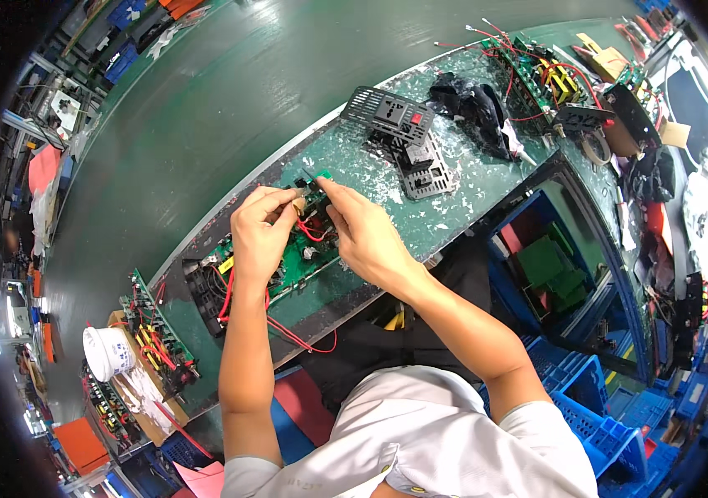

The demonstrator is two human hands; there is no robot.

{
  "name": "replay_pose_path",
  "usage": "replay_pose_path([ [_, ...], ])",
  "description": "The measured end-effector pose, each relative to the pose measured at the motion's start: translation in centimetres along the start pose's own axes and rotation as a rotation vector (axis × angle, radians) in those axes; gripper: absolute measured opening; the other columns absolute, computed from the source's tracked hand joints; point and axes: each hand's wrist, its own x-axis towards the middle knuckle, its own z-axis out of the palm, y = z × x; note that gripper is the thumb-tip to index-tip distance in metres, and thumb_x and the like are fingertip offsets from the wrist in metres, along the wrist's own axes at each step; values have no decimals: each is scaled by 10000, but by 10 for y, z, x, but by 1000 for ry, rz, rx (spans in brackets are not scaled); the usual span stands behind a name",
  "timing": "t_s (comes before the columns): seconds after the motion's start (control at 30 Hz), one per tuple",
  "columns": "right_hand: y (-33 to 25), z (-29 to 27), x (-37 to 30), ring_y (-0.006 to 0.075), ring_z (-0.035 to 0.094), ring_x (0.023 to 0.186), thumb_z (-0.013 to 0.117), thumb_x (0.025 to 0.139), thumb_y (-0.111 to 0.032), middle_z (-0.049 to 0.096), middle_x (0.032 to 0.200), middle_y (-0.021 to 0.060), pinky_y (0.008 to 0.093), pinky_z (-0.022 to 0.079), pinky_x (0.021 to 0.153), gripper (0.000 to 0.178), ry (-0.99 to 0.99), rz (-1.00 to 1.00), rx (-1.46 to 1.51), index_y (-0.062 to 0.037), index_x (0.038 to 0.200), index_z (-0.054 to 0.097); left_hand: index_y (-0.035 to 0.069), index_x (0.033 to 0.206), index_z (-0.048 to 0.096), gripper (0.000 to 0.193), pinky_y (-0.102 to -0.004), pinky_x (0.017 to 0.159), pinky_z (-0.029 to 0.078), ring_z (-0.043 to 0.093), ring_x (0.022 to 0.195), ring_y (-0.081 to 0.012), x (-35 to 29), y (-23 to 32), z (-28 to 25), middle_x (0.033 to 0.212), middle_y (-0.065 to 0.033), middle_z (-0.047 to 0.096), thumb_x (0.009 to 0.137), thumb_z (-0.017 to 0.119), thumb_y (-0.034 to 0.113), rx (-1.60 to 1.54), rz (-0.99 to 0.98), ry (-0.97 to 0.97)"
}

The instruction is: Assembling electronic components onto a circuit board and applying paste to components on a production line.

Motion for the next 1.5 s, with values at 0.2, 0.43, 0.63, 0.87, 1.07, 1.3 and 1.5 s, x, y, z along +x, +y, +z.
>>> replay_pose_path([
  [0.2,3,2,-2,427,614,1117,523,962,22,630,1232,253,407,496,934,409,12,-40,-11,23,1371,535,-31,1003,736,177,-312,653,544,699,718,-225,-2,2,3,912,-137,705,839,669,-45,33,52,27],
  [0.43,0,14,-12,433,618,1073,532,931,62,601,1260,248,413,512,888,457,42,-94,-88,20,1386,514,-32,946,704,134,-412,733,533,672,807,-342,-4,-3,6,909,-155,690,816,669,-26,215,277,76],
  [0.63,-2,-10,11,396,625,1141,561,943,29,638,1224,235,391,500,943,419,-75,-84,-119,1,1360,542,-2,1118,689,291,-400,873,519,664,987,-363,1,17,-31,1089,-171,670,833,719,51,256,151,0],
  [0.87,-4,-45,-6,344,631,1145,662,901,-11,648,1228,216,386,490,954,379,283,-211,-369,6,1275,604,-29,935,680,158,-302,829,536,660,937,-170,-11,-36,-146,1198,-102,646,866,551,-90,107,-39,168],
  [1.07,-53,18,-70,351,674,771,766,846,-166,671,948,146,421,538,651,330,-411,-133,-205,-17,1115,646,-12,946,688,129,-300,919,514,631,1015,-155,-30,-100,-141,1160,-95,651,925,574,-69,-88,-56,406],
  [1.3,-37,88,-99,327,640,767,711,855,-156,559,872,114,442,532,603,193,-481,-163,-441,-45,946,582,-16,943,679,151,-299,863,531,654,972,-162,-31,-116,-127,1147,-97,657,907,552,-88,-200,-58,433],
  [1.5,-51,80,-89,309,594,824,665,841,-121,536,853,93,448,532,671,134,-514,-222,-689,-61,920,574,-23,977,677,142,-287,898,512,647,979,-153,-38,-118,-137,1110,-88,669,938,548,-69,-127,-28,439],
])
